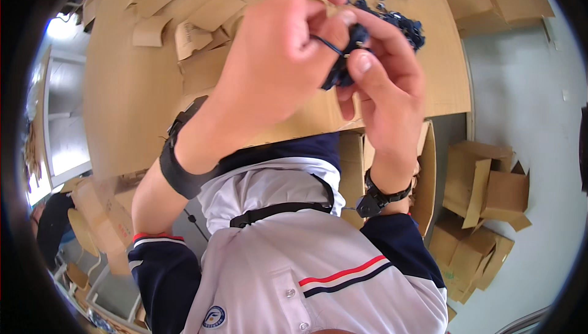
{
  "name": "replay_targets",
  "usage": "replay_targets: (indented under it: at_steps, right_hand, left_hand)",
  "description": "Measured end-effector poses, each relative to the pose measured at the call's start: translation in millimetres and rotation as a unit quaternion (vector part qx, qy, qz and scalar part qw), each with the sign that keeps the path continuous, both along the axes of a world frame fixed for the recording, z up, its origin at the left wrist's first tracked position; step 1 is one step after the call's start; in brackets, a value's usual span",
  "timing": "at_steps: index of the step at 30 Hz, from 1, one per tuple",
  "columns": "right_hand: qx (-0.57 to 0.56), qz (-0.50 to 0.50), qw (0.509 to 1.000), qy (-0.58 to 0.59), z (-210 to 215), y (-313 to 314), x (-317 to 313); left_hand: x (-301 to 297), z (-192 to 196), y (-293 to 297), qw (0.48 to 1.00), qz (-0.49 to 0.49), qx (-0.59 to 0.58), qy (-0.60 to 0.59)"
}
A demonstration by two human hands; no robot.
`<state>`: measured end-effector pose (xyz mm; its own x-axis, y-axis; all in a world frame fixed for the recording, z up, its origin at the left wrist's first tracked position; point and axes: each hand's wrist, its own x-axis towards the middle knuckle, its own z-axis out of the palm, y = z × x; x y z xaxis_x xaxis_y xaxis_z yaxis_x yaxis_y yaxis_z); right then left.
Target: Placing bundled blue cables into cardboard envelopes.
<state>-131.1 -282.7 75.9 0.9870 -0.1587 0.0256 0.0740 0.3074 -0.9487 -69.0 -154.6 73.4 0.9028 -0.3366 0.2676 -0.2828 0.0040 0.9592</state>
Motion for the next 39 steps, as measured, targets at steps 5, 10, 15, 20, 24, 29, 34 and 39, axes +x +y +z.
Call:
replay_targets:
  at_steps: [5, 10, 15, 20, 24, 29, 34, 39]
  right_hand:
    - [-0.132, -0.144, 0.974, -0.116, -17.6, -2.0, -1.8]
    - [-0.121, 0.007, 0.992, -0.046, -11.0, -3.1, -7.2]
    - [-0.189, 0.078, 0.976, -0.071, -17.3, -8.4, -7.0]
    - [-0.419, -0.027, 0.864, -0.278, -16.6, -12.4, 6.4]
    - [-0.474, -0.063, 0.815, -0.328, -6.7, -13.9, 13.7]
    - [-0.447, -0.084, 0.788, -0.414, 21.0, 2.4, 22.1]
    - [-0.473, -0.138, 0.747, -0.446, 41.3, -5.1, 23.1]
    - [-0.477, -0.17, 0.729, -0.46, 51.4, -1.0, 23.4]
  left_hand:
    - [-8.7, -3.3, 32.3, 0.974, -0.061, 0.185, -0.117]
    - [-14.3, -17.2, 43.1, 0.958, -0.102, 0.204, -0.175]
    - [-14.3, -14.6, 67.3, 0.916, -0.176, 0.318, -0.171]
    - [-18.4, -45.0, 118.1, 0.806, 0.09, 0.515, -0.278]
    - [-23.1, -71.6, 135.9, 0.815, 0.115, 0.518, -0.233]
    - [-31.6, -56.5, 135.8, 0.924, 0.036, 0.373, -0.073]
    - [-43.3, -39.0, 100.8, 0.992, -0.022, 0.011, 0.121]
    - [-48.8, -31.3, 70.4, 0.987, -0.044, -0.055, 0.146]
